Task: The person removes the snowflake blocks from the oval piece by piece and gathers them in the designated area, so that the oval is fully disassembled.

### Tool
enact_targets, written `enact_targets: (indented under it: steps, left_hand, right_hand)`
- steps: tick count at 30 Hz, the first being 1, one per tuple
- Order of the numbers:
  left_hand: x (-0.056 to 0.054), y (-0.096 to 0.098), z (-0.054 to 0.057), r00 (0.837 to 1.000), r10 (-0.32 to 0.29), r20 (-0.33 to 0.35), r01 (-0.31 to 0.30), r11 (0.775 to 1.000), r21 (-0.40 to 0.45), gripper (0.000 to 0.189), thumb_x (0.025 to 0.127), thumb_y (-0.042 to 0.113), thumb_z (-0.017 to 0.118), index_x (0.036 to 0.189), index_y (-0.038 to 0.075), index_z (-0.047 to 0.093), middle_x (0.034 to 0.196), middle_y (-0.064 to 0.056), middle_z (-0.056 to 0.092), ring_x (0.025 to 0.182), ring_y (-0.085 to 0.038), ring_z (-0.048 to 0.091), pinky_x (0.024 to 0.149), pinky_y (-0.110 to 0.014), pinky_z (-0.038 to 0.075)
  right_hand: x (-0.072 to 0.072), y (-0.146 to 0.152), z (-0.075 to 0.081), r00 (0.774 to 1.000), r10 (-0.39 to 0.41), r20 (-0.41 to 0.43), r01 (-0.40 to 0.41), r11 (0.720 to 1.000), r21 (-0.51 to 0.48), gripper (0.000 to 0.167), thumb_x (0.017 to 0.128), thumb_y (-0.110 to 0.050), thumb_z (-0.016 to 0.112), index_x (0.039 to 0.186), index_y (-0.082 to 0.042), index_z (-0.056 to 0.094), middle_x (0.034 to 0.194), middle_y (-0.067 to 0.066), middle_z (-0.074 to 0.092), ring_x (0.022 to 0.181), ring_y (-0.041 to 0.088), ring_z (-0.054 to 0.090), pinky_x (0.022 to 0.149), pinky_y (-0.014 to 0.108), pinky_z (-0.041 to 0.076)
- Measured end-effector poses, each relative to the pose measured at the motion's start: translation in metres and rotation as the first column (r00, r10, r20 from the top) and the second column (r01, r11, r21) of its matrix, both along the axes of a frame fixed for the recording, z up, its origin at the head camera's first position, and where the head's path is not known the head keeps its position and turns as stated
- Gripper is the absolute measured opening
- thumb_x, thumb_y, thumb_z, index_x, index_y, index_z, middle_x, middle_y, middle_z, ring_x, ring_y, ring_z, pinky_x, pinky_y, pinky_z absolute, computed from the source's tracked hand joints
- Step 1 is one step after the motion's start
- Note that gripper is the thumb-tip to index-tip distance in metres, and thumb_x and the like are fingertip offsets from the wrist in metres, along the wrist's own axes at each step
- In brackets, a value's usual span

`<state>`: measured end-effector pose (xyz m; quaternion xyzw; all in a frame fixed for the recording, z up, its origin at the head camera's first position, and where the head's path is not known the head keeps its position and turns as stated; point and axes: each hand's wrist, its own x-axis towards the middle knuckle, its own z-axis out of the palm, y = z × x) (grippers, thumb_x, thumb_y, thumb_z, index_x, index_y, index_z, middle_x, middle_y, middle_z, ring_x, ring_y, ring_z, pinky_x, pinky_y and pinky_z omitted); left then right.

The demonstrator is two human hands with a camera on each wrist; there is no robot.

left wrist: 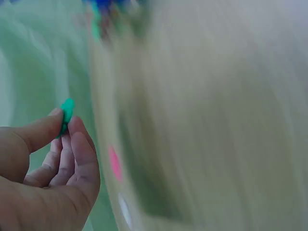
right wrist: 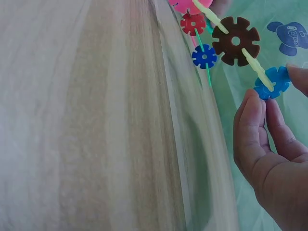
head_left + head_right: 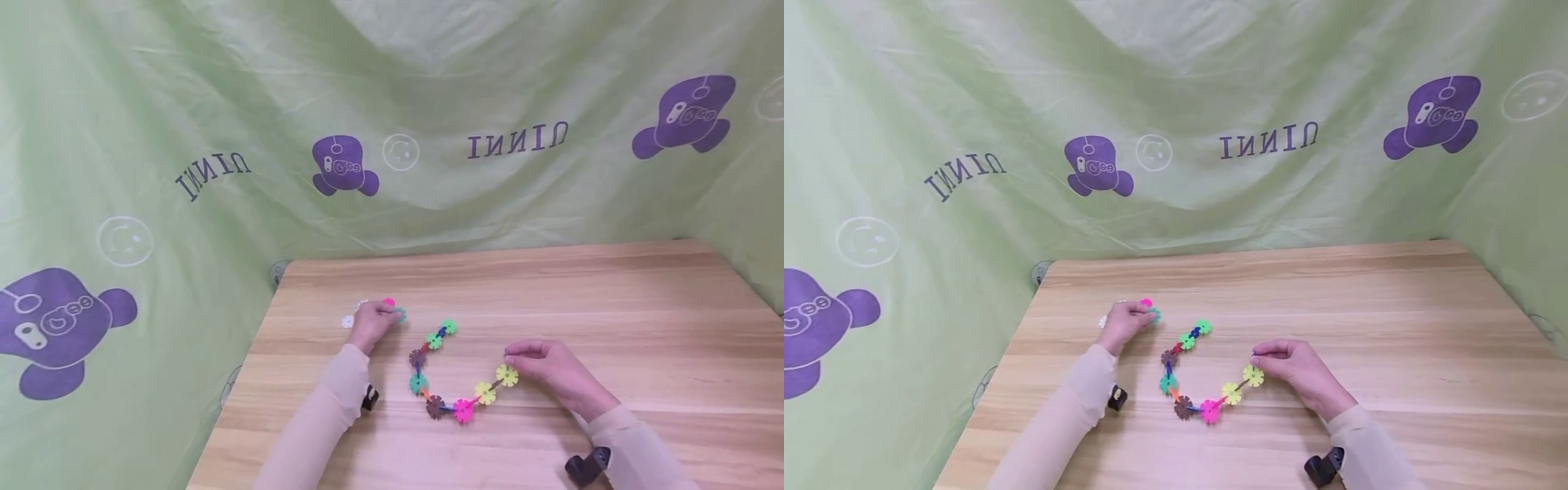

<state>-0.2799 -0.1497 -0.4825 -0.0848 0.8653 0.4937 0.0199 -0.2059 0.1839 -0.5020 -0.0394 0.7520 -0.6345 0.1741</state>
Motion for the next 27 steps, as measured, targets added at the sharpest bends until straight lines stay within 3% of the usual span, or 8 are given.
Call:
enact_targets:
  steps: [5, 10, 15, 20, 27]
  left_hand:
    - [-0.002, -0.035, -0.003, 0.997, 0.078, -0.017, -0.080, 0.981, -0.176, 0.020, 0.080, 0.017, 0.081, 0.090, 0.002, 0.074, 0.090, -0.012, 0.075, 0.085, -0.022, 0.067, 0.081, -0.036, 0.056]
    - [-0.002, -0.049, -0.005, 0.993, 0.115, -0.012, -0.114, 0.961, -0.251, 0.018, 0.080, 0.017, 0.081, 0.087, 0.002, 0.074, 0.090, -0.012, 0.075, 0.084, -0.023, 0.067, 0.080, -0.036, 0.056]
    - [-0.003, -0.053, -0.009, 0.991, 0.137, -0.013, -0.135, 0.953, -0.271, 0.017, 0.080, 0.016, 0.081, 0.087, 0.001, 0.074, 0.090, -0.012, 0.075, 0.084, -0.023, 0.065, 0.079, -0.035, 0.055]
    - [-0.004, -0.052, -0.010, 0.989, 0.131, -0.070, -0.147, 0.937, -0.317, 0.022, 0.077, 0.016, 0.083, 0.089, 0.001, 0.073, 0.090, -0.013, 0.074, 0.090, -0.030, 0.066, 0.089, -0.044, 0.053]
    - [-0.001, -0.046, -0.009, 0.985, 0.117, -0.129, -0.155, 0.929, -0.335, 0.021, 0.079, 0.016, 0.082, 0.092, 0.001, 0.073, 0.090, -0.012, 0.075, 0.087, -0.027, 0.068, 0.086, -0.041, 0.055]
  right_hand:
    - [0.000, 0.006, 0.003, 1.000, -0.006, 0.005, 0.006, 1.000, 0.002, 0.046, 0.088, -0.019, 0.074, 0.120, 0.011, 0.060, 0.115, 0.016, 0.069, 0.094, 0.010, 0.066, 0.085, 0.021, 0.054]
    - [0.000, 0.006, 0.003, 1.000, 0.004, 0.013, -0.004, 1.000, -0.010, 0.046, 0.088, -0.019, 0.074, 0.120, 0.010, 0.060, 0.114, 0.014, 0.070, 0.094, 0.010, 0.066, 0.085, 0.021, 0.055]
    - [0.000, 0.005, 0.002, 1.000, 0.012, 0.018, -0.012, 1.000, -0.019, 0.047, 0.088, -0.019, 0.073, 0.122, 0.010, 0.058, 0.116, 0.015, 0.068, 0.096, 0.011, 0.065, 0.086, 0.022, 0.055]
    - [-0.001, 0.005, 0.006, 1.000, -0.003, 0.006, 0.003, 1.000, -0.003, 0.047, 0.087, -0.020, 0.074, 0.121, 0.009, 0.060, 0.117, 0.017, 0.068, 0.095, 0.012, 0.066, 0.086, 0.022, 0.055]
    - [0.001, 0.006, 0.004, 1.000, -0.005, 0.019, 0.006, 0.999, -0.054, 0.047, 0.087, -0.018, 0.074, 0.122, 0.010, 0.059, 0.115, 0.015, 0.070, 0.093, 0.011, 0.067, 0.085, 0.024, 0.056]
